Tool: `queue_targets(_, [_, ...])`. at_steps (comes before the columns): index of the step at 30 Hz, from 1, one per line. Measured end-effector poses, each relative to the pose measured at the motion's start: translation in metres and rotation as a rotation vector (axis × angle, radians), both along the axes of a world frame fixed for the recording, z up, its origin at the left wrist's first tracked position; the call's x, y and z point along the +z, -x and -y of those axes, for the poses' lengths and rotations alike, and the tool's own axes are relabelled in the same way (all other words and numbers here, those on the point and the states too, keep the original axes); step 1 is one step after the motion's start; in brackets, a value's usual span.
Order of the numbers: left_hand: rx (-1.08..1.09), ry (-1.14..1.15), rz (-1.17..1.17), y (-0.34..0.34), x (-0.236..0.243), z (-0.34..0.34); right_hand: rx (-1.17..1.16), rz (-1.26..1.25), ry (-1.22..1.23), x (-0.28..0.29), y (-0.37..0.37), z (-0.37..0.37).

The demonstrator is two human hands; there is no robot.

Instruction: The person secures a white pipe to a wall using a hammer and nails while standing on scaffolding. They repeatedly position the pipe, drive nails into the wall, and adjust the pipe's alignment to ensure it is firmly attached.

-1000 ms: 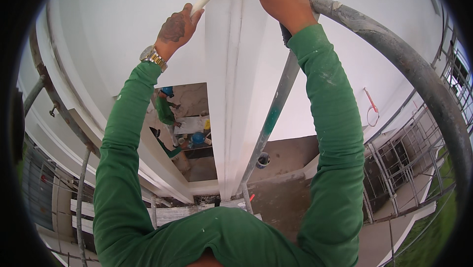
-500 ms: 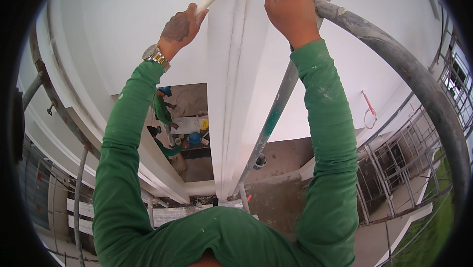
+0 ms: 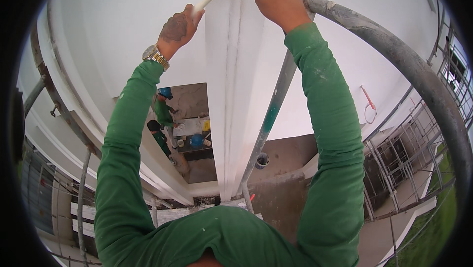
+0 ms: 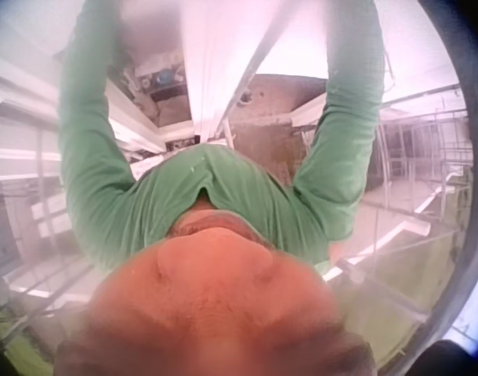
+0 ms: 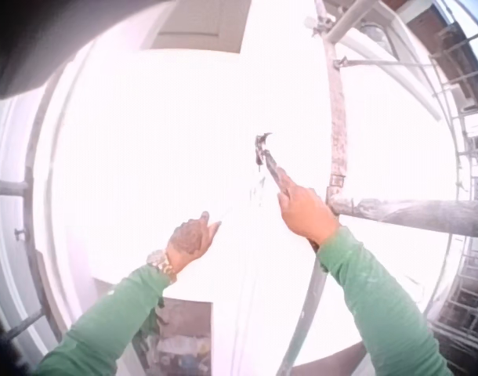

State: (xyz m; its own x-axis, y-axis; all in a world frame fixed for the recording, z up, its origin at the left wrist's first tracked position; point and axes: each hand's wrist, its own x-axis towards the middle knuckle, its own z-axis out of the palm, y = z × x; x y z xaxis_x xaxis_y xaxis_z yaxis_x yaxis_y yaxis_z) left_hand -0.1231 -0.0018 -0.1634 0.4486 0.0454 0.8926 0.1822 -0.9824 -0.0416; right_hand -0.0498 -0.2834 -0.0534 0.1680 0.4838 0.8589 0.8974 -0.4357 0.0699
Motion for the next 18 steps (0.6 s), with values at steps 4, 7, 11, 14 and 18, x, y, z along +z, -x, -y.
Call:
queue_targets(4, [0.04,0.009,0.009,0.002,-0.001,0.01,0.172,0.178,-0.182,0.006,0.004,0.008])
queue_targets(7, [0.033,0.047,-0.006,0.009,-0.002,0.002,0.18,0.035,-0.234,0.006,0.052,0.008])
queue_targets(11, [0.029,-0.022,0.023,-0.003,-0.002,0.004,0.072,0.147,-0.167,-0.011,0.011,0.005])
queue_targets(14, [-0.033,0.048,0.011,0.0,0.0,0.008,0.011,-0.08,-0.038,-0.014,0.004,0.008])
queue_targets(18, [-0.133,0.186,-0.12,0.006,0.014,-0.016,0.244,-0.391,-0.166,-0.004,0.058,0.023])
